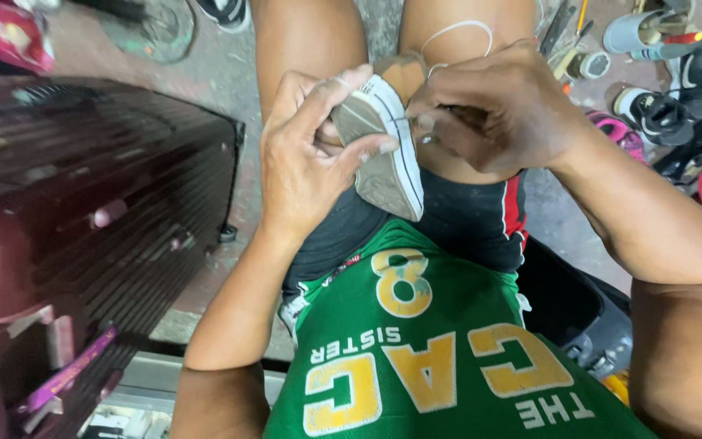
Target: The person sits on the floor of a shoe repair shop stitching the sole of a canvas sneaker with needle and thread, pulling stitches tight by hand. At the end they use pliers to grip and pull the needle and thread through the shoe.
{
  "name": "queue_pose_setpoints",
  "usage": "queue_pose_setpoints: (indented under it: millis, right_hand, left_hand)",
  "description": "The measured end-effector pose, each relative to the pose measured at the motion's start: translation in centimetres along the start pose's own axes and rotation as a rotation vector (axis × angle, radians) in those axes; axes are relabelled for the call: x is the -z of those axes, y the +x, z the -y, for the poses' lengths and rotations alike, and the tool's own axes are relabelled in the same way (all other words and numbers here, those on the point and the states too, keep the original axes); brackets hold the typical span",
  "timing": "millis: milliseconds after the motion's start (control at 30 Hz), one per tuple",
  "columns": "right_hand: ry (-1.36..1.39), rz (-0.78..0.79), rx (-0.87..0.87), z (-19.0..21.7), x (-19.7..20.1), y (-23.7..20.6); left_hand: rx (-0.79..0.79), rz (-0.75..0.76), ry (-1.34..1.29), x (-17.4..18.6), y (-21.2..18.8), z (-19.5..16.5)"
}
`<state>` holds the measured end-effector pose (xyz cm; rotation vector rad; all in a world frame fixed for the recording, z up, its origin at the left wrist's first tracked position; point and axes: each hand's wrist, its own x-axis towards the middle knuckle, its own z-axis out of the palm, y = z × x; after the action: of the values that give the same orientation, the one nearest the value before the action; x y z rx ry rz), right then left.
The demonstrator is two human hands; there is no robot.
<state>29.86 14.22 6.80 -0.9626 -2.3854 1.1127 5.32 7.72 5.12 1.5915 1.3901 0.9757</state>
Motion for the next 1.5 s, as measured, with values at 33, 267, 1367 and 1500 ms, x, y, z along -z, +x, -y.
queue_pose_setpoints:
  millis: [33, 267, 1367, 1500]
  right_hand:
    - [0.004, 0.006, -0.009, -0.1, 0.2, 0.0]
    - [0.007, -0.021, 0.122, -0.7, 0.5, 0.6]
    - [0.178, -0.039, -0.038, -0.7, -0.7, -1.9]
    - [0.17, -0.063, -0.08, -0.7, -0.3, -2.1]
  left_hand:
    - [-0.004, 0.002, 0.017, -0.1, 0.2, -0.1]
    - [0.019, -0.004, 0.043, -0.4, 0.5, -0.4]
    - [0.092, -0.037, 0.142, -1.2, -5.9, 1.6]
    - [0.138, -0.178, -0.548, -0.9, -6.3, 1.6]
